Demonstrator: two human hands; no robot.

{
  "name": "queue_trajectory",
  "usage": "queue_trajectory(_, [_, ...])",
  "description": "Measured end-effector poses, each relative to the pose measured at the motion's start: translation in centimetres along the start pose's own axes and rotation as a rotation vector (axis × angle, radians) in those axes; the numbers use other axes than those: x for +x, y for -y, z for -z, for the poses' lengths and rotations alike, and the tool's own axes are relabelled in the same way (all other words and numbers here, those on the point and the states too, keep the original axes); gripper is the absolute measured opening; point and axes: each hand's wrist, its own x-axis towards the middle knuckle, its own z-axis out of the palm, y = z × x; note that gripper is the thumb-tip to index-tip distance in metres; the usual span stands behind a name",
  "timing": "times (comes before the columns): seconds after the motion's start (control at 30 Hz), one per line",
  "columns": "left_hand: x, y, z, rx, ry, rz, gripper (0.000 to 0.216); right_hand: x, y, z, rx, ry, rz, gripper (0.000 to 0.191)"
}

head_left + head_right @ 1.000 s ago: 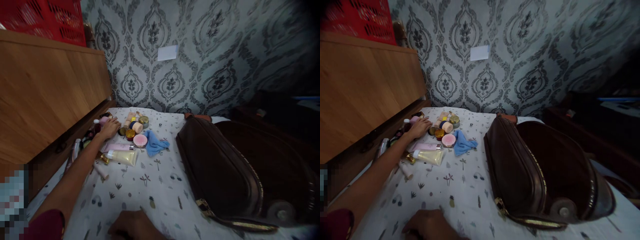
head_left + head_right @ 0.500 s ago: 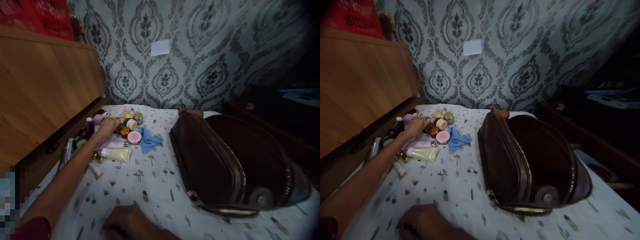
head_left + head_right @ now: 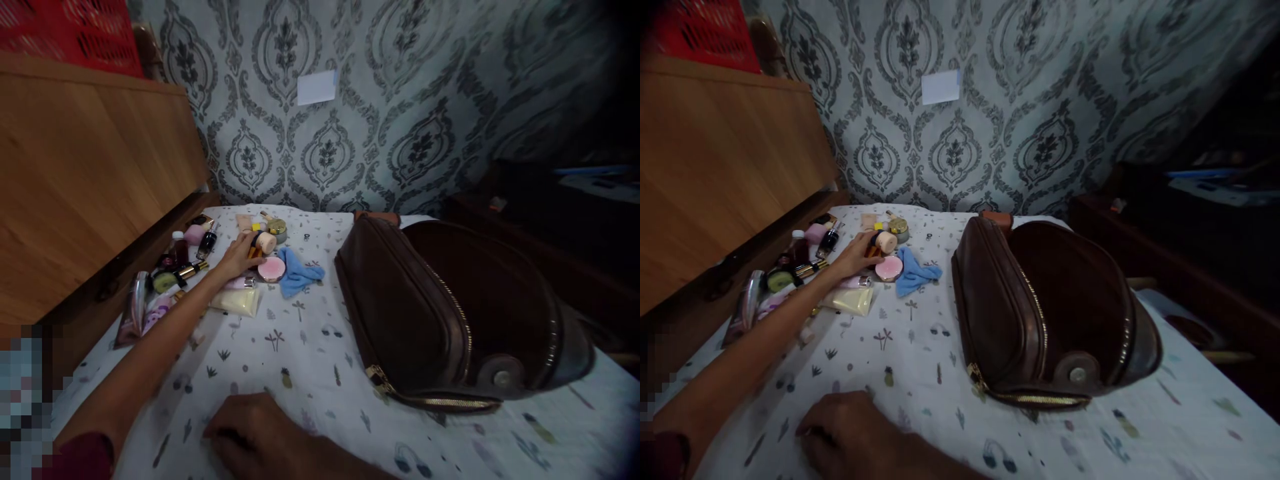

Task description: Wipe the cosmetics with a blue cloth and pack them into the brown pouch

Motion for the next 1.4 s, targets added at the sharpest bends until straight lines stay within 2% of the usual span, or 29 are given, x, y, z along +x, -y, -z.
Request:
queue_trajectory(0.13, [0.2,-0.2,-0.2,-0.011,0.007,-0.014,0.077,-0.3,0.1,-0.1,0.009,-0.035,0.020,0.030])
queue_trajectory(0.27, [-1.0,0.1,1.3,-0.019,0.026,-0.032,0.068,-0.3,0.1,0.0,-0.006,-0.033,0.060,0.031])
queue_trajectory(0.4, [-4.8,0.1,2.9,-0.017,0.042,-0.035,0.055,-0.2,0.1,0.0,-0.013,-0.035,0.063,0.028])
queue_trajectory(0.5, [-8.6,-1.0,3.3,0.069,0.217,-0.075,0.059,-0.2,0.3,0.1,-0.015,-0.038,0.059,0.027])
queue_trajectory(0.57, [-10.5,-1.9,3.6,0.195,0.270,-0.098,0.065,-0.2,0.4,0.2,-0.021,-0.035,0.061,0.027])
queue_trajectory(0.67, [-12.0,-2.5,4.6,0.273,0.311,-0.121,0.058,-0.1,0.4,0.2,-0.026,-0.032,0.068,0.025])
queue_trajectory(0.87, [-12.2,0.4,7.4,0.238,0.413,-0.130,0.048,-0.1,0.3,0.0,-0.029,-0.058,0.083,0.025])
queue_trajectory(0.97, [-12.2,1.5,7.9,0.218,0.466,-0.097,0.052,-0.2,0.3,0.0,-0.013,-0.052,0.071,0.026])
queue_trajectory(1.07, [-12.3,1.5,8.1,0.209,0.479,-0.058,0.053,-0.3,0.3,0.1,-0.005,-0.050,0.066,0.027])
queue_trajectory(1.2, [-11.9,0.4,8.6,0.154,0.490,-0.007,0.068,-0.3,0.3,0.1,-0.014,-0.040,0.066,0.028])
queue_trajectory(1.27, [-11.1,-0.8,8.4,0.099,0.469,-0.016,0.068,-0.2,0.2,0.1,-0.026,-0.032,0.078,0.028])
queue_trajectory(1.33, [-9.9,-2.6,7.2,0.055,0.386,-0.081,0.059,-0.1,0.2,0.1,-0.039,-0.031,0.088,0.027])
queue_trajectory(1.4, [-8.4,-4.5,5.1,0.040,0.282,-0.189,0.054,0.0,0.1,0.0,-0.048,-0.038,0.093,0.027])
